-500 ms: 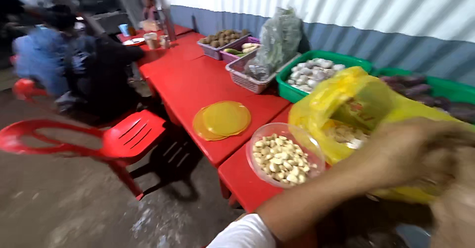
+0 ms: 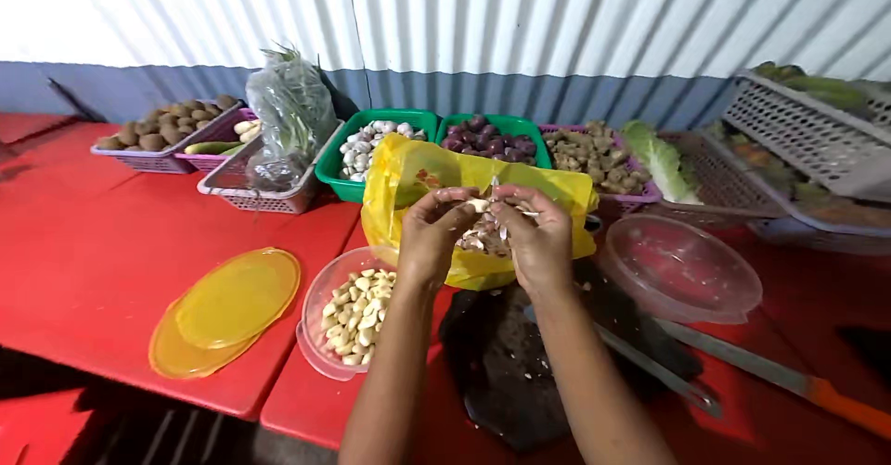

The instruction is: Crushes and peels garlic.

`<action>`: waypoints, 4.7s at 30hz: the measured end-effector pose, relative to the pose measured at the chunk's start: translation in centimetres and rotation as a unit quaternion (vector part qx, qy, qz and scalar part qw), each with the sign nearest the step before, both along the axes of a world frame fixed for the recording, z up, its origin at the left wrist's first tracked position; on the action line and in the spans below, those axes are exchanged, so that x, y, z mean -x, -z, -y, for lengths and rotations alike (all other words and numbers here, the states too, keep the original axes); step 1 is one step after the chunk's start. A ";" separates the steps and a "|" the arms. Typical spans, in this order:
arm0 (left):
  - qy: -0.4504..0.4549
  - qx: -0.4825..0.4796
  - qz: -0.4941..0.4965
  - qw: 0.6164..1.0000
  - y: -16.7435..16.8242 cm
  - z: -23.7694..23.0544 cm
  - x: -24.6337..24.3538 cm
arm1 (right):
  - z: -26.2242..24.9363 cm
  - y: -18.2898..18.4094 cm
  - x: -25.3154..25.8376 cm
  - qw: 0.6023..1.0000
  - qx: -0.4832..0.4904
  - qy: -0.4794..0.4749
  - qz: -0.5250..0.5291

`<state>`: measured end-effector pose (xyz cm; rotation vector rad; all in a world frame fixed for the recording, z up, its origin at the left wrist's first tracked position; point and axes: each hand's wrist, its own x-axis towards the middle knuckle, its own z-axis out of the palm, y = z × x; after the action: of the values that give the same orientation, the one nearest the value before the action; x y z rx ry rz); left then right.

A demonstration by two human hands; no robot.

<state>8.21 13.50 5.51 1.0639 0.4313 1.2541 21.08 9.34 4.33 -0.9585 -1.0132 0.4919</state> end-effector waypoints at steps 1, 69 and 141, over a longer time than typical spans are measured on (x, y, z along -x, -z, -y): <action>0.009 0.038 0.028 0.999 -0.1 0.0 -0.1 | 0.0 -0.2 0.0 1.000 0.011 -0.012 -0.022; -0.249 -0.315 -0.241 0.884 4.1 -1.4 -3.3 | -0.4 0.5 -2.8 0.969 0.102 0.051 0.220; -0.101 -0.315 -0.467 0.820 -0.8 1.5 -4.9 | -0.7 0.5 -4.1 0.979 0.152 -0.127 -0.046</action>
<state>13.14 12.04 6.27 2.2700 0.9188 0.9853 25.16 10.04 3.87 -1.0698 -0.9985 0.9164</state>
